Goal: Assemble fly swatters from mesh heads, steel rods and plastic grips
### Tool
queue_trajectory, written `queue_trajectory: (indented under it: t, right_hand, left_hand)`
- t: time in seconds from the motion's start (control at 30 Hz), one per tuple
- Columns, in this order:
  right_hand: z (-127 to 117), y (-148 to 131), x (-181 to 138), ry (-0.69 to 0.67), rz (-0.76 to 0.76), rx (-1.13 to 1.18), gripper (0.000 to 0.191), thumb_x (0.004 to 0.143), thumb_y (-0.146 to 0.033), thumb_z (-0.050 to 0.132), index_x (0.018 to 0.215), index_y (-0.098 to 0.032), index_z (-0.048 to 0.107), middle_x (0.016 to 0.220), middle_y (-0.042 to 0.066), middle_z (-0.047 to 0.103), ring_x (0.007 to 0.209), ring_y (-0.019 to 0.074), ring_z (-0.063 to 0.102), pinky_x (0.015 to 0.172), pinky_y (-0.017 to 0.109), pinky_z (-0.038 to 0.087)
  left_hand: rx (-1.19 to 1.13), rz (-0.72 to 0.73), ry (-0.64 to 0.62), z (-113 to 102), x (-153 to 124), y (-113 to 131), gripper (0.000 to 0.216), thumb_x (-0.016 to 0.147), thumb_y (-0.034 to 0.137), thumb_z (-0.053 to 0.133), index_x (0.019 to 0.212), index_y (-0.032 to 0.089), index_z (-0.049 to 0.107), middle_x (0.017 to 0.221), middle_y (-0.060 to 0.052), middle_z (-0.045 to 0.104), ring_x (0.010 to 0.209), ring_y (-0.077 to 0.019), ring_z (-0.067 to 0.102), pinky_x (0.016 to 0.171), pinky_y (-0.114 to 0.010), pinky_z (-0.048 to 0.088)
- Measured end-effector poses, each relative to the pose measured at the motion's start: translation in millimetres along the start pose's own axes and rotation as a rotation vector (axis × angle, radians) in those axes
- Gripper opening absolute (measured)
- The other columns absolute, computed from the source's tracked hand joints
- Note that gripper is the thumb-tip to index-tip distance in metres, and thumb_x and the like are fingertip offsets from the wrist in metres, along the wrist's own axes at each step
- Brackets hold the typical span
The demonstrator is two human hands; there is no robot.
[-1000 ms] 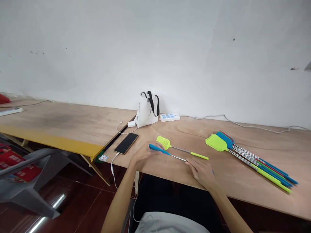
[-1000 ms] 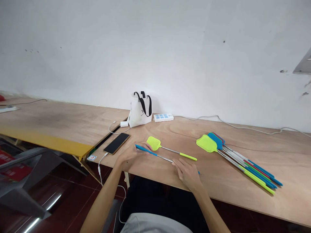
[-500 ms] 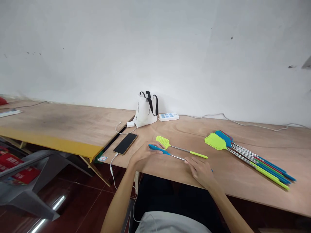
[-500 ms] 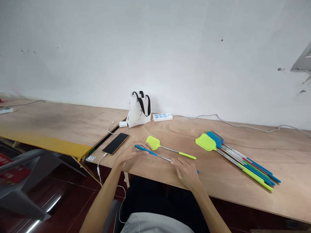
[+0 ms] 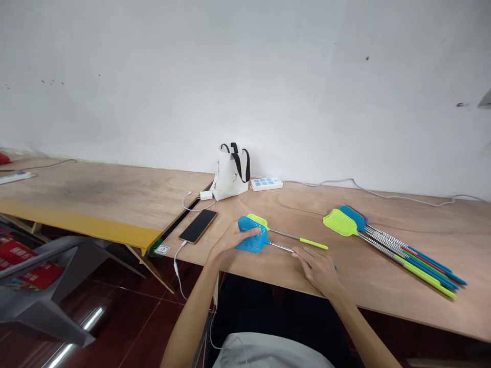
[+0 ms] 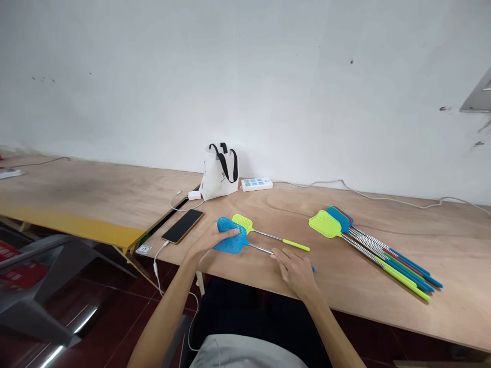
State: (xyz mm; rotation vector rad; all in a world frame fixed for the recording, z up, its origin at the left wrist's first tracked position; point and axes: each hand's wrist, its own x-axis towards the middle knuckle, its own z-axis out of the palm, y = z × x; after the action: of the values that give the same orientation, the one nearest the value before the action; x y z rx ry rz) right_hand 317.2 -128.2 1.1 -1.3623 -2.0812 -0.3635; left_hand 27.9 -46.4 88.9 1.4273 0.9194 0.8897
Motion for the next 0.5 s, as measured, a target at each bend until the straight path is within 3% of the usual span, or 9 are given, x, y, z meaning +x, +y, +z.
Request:
queue_trajectory:
  t: [0.13,0.3,0.5]
  right_hand:
    - [-1.1,-2.3,0.5,-0.035,-0.041,0.01,0.038,0.106,-0.026,0.037,0.111,-0.026,0.075,0.105,0.005,0.08,0.088,0.017,0.074,0.065,0.024,0.048]
    - [-0.1,-4.7,5.6,-0.006,-0.005,-0.021,0.035,0.106,-0.034,0.041,0.11,-0.027,0.075,0.102,0.004,0.08,0.087,0.0181,0.075,0.071,0.027,0.051]
    - [4.5,2.6,7.8,0.028,0.093,-0.129,0.029,0.104,-0.036,0.047,0.121,-0.027,0.069,0.111,0.006,0.077,0.103,0.0228,0.071,0.083,0.033,0.051]
  left_hand:
    - [0.14,0.076,-0.065,-9.6,-6.4,3.3,0.03,0.065,0.039,0.089,0.081,0.017,0.077,0.078,-0.005,0.075,0.073,-0.0223,0.071,0.064,-0.03,0.056]
    - [0.064,0.054,0.107,-4.8,5.3,-9.8,0.035,0.077,0.047,0.081,0.091,0.016,0.075,0.09,-0.01,0.077,0.08,-0.0246,0.072,0.065,-0.032,0.057]
    - [0.066,0.082,0.318,-9.2,36.2,-50.5,0.053,0.075,0.043,0.081,0.117,0.017,0.061,0.103,-0.009,0.073,0.092,-0.0225,0.07,0.072,-0.03,0.055]
